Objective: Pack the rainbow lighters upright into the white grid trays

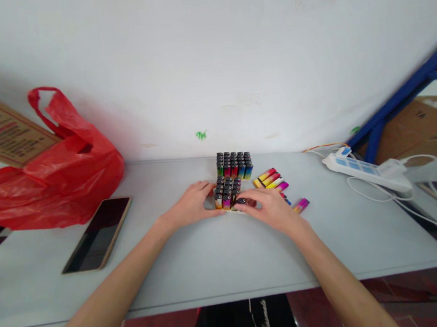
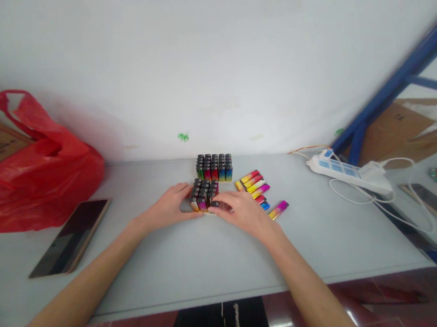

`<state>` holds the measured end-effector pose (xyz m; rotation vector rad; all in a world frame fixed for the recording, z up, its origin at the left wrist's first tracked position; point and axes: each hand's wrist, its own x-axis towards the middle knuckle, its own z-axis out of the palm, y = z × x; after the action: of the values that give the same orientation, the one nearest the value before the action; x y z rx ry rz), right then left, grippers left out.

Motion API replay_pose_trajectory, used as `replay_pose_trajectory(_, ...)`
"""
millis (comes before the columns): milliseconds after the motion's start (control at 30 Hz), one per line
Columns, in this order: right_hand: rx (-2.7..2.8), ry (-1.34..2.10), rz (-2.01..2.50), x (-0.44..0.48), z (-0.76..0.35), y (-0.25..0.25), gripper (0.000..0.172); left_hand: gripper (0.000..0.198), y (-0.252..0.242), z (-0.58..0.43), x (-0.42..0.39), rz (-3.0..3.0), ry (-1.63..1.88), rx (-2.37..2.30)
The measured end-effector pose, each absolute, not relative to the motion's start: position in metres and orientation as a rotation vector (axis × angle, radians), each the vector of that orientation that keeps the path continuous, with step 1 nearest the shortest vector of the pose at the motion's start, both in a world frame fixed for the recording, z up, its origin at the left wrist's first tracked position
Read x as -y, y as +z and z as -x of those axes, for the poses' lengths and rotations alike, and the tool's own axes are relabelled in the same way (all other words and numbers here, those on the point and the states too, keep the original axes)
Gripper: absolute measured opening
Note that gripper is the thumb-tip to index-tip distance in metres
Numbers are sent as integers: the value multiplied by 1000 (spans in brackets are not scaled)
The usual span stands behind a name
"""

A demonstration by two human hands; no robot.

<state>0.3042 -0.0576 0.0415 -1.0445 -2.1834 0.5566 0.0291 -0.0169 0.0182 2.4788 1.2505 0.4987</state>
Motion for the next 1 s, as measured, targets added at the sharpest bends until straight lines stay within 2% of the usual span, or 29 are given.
replay_pose_trajectory(233,2285,494,1073,54,-307,40,32,53,19,-30,17,-2475,500,-1250)
replay_pose_trajectory(400,2316,376,1176,54,-298,32,50,52,18,-29,15,-2486,492,-1247)
replay_pose_trajectory(533,2276,352,1200,51,-306,37,56,54,19,-29,14,-2491,484,-1260)
replay_pose_trajectory(633,2082,236,1389,41,-328,42,53,56,21,-30,15,-2490,468,-1260)
replay_pose_trajectory(767,1795,63,1562,20,-363,34,33,55,24,-31,16,-2497,461,-1272)
replay_pose_trajectory(833,1749,-3,1615,12,-373,23,36,54,24,-31,16,-2496,468,-1275)
replay_pose_trajectory(933,1821,1,1683,5,-375,4,51,54,22,-30,15,-2494,486,-1270)
replay_pose_trajectory(1000,1919,36,1738,2,-370,-4,51,53,21,-29,14,-2496,492,-1266)
